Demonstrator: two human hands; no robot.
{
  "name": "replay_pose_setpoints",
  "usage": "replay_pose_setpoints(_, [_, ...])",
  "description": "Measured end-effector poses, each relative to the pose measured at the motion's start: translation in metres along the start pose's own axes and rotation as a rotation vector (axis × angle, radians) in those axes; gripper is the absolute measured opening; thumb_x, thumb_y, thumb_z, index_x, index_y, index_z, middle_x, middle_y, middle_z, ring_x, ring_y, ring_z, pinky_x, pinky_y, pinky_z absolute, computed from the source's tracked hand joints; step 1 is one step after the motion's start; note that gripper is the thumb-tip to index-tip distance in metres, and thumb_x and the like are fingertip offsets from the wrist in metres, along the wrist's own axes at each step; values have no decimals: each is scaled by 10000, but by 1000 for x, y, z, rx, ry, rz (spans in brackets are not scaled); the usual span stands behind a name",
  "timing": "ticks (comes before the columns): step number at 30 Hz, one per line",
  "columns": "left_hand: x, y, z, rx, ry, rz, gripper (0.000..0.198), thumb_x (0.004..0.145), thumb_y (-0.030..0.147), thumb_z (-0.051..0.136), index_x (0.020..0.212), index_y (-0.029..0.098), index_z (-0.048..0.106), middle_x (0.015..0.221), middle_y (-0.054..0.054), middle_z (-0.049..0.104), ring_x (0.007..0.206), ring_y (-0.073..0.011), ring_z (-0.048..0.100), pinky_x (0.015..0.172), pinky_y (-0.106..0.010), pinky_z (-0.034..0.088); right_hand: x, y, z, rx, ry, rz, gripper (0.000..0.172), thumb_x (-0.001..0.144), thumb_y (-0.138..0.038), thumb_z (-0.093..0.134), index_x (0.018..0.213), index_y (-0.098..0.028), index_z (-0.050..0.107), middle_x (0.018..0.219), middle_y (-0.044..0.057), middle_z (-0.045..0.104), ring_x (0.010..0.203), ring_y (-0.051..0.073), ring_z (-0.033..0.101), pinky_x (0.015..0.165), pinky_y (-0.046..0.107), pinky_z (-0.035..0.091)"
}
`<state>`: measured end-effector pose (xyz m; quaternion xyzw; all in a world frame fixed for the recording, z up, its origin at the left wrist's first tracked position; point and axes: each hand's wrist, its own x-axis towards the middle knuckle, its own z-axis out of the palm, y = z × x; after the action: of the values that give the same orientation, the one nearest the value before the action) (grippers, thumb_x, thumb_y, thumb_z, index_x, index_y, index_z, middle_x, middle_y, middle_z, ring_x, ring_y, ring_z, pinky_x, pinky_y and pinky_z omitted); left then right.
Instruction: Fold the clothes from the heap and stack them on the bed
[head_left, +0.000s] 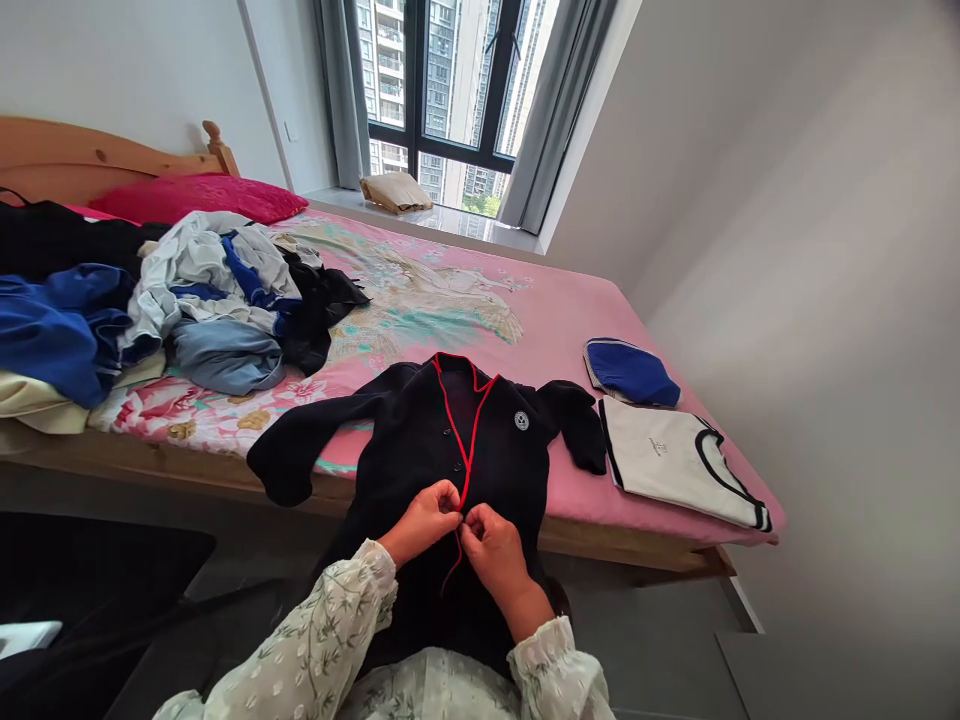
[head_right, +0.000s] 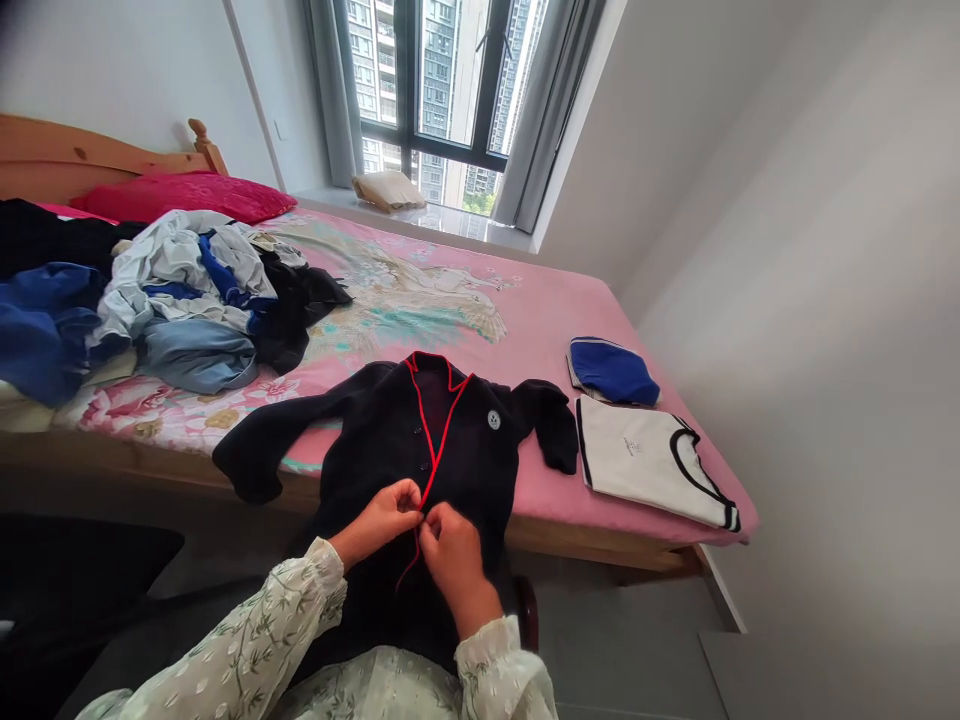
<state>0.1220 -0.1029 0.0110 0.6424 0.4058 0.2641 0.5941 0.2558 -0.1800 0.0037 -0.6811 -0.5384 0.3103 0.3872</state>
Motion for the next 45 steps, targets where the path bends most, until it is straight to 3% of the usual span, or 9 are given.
replay_pose_setpoints(7, [-7,-8,3,30,68,49,109,650,178,523,722,199,444,631,80,419,559,-76,386,537,-209,326,8,6,3,320,-177,352,202,686,-396,521,713,-200,485,532,-48,494,380,85,408,375,214,307])
replay_pose_setpoints(13, [-15,-1,-5,112,39,133,112,678,182,566,777,202,520,679,70,495,632,-92,454,624,-223,384,11,9,0,436,-296,435,306,682,-481,506,786,-193,500,434,-97,386,310,79,323,304,205,261])
replay_pose_setpoints(20, [-21,-21,-6,151,269,33,183,805,375,518,821,196,491,710,33,521,660,-120,523,649,-256,432,-1,16,-19,251,53,315,396,749,-500,534,975,-178,580,608,-31,519,517,116,470,503,238,390])
replay_pose_setpoints(24, [-61,-30,-22,292,410,22,241,796,439,537,839,203,522,815,-12,561,772,-170,551,740,-313,446,-28,47,-40,-76,314,251,471,701,-509,614,1039,-181,585,831,41,605,746,191,571,705,305,448])
replay_pose_setpoints(28, [-109,-52,-56,718,631,-23,440,715,517,591,1019,204,531,1130,-90,560,1103,-283,502,964,-447,378,-63,84,-49,-89,291,359,480,699,-594,567,925,-172,602,808,65,646,747,221,609,705,332,469])
replay_pose_setpoints(33, [-150,-76,-80,805,449,-257,484,727,557,547,1066,211,552,1122,-84,597,1060,-269,569,948,-427,423,-86,93,-48,-23,266,337,400,741,-574,488,762,-182,571,676,42,622,634,207,595,644,337,485])
replay_pose_setpoints(36, [-162,-78,-75,868,334,-203,560,668,495,622,1163,241,560,1242,-95,568,1195,-287,505,979,-432,413,-96,82,-45,-46,237,193,400,707,-444,581,991,-162,593,916,90,658,847,235,630,784,357,505])
replay_pose_setpoints(39, [-167,-81,-71,926,263,-207,552,700,383,569,1241,273,556,1294,-92,564,1272,-295,449,996,-454,410,-109,77,-39,-226,100,23,694,621,-304,671,1287,-237,487,1249,93,565,1160,287,520,971,428,425])
replay_pose_setpoints(45, [-172,-93,-85,705,422,-157,498,680,224,447,1133,304,635,1266,23,606,1231,-222,509,1048,-379,409,-115,86,-31,-263,188,0,471,778,-220,444,1237,-223,547,1234,79,590,1148,245,542,978,431,431])
